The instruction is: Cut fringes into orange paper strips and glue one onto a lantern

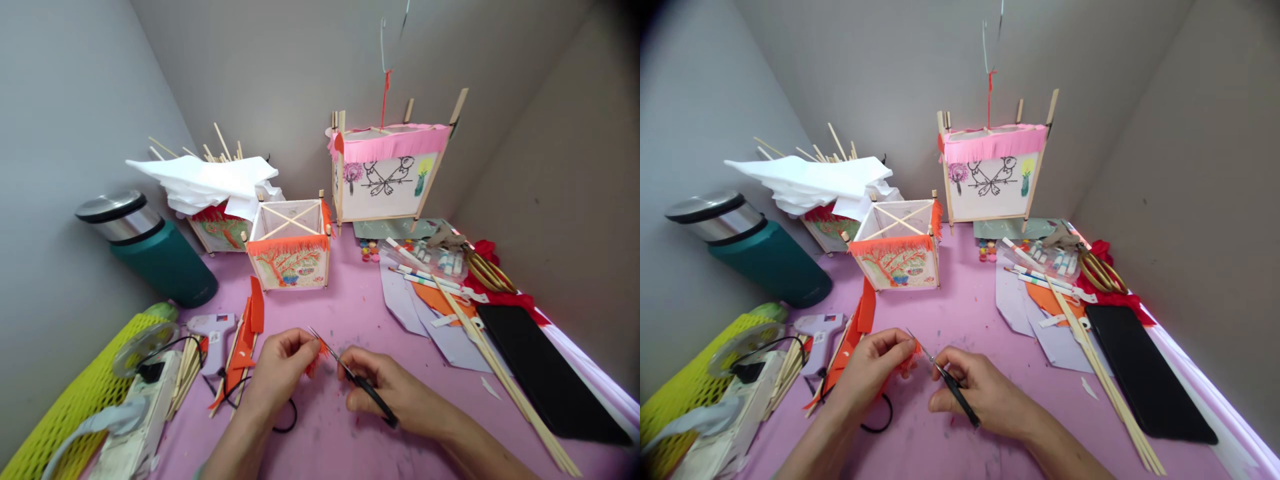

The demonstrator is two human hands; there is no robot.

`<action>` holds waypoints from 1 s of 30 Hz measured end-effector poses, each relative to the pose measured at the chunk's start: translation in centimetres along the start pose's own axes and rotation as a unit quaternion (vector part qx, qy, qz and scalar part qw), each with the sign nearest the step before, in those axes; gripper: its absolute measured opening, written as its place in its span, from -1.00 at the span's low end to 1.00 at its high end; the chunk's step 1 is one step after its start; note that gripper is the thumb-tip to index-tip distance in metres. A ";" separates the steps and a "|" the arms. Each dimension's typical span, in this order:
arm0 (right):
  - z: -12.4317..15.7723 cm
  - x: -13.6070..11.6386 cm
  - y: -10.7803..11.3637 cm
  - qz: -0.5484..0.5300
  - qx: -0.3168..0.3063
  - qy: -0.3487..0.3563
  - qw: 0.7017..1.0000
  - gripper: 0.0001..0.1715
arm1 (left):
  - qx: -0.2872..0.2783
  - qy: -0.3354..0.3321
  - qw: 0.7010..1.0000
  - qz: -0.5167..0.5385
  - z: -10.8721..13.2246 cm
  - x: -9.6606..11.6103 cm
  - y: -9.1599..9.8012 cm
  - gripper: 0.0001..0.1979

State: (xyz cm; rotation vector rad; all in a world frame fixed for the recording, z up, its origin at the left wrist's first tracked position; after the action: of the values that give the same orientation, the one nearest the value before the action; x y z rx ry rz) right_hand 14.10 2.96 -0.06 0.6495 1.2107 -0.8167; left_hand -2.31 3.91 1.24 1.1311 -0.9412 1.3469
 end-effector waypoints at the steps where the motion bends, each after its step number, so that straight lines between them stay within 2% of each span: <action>1: 0.0 0.0 0.0 0.001 0.001 -0.001 1.000 -0.77 | 0.000 -0.001 1.000 0.001 0.0 0.0 0.0 -0.80; 20: 0.0 -0.1 0.1 0.065 0.031 0.001 0.997 -0.72 | 0.008 0.001 1.000 0.019 0.1 0.0 0.1 -0.84; 26: 0.4 -0.7 1.3 0.089 0.030 0.000 0.996 -0.69 | 0.029 -0.004 0.997 0.067 0.1 -0.1 0.5 -0.83; 30: 0.5 -1.0 2.1 0.052 0.036 0.002 0.998 -0.73 | 0.039 -0.004 0.995 0.092 0.5 0.5 0.6 -0.83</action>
State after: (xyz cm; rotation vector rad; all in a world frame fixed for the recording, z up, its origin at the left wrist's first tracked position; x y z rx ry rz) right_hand 15.94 3.97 1.03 0.7672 1.1459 -0.7755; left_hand -2.84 3.49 1.93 1.1297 -1.0259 1.5408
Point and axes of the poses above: each hand's wrist, its own z-axis away from the middle knuckle, its own y-axis out of the back of the hand, x = y × z, the point moved 4 cm from there along -z, towards the middle knuckle, and after that the axes turned 9 degrees about x, right-handed, at the moved point
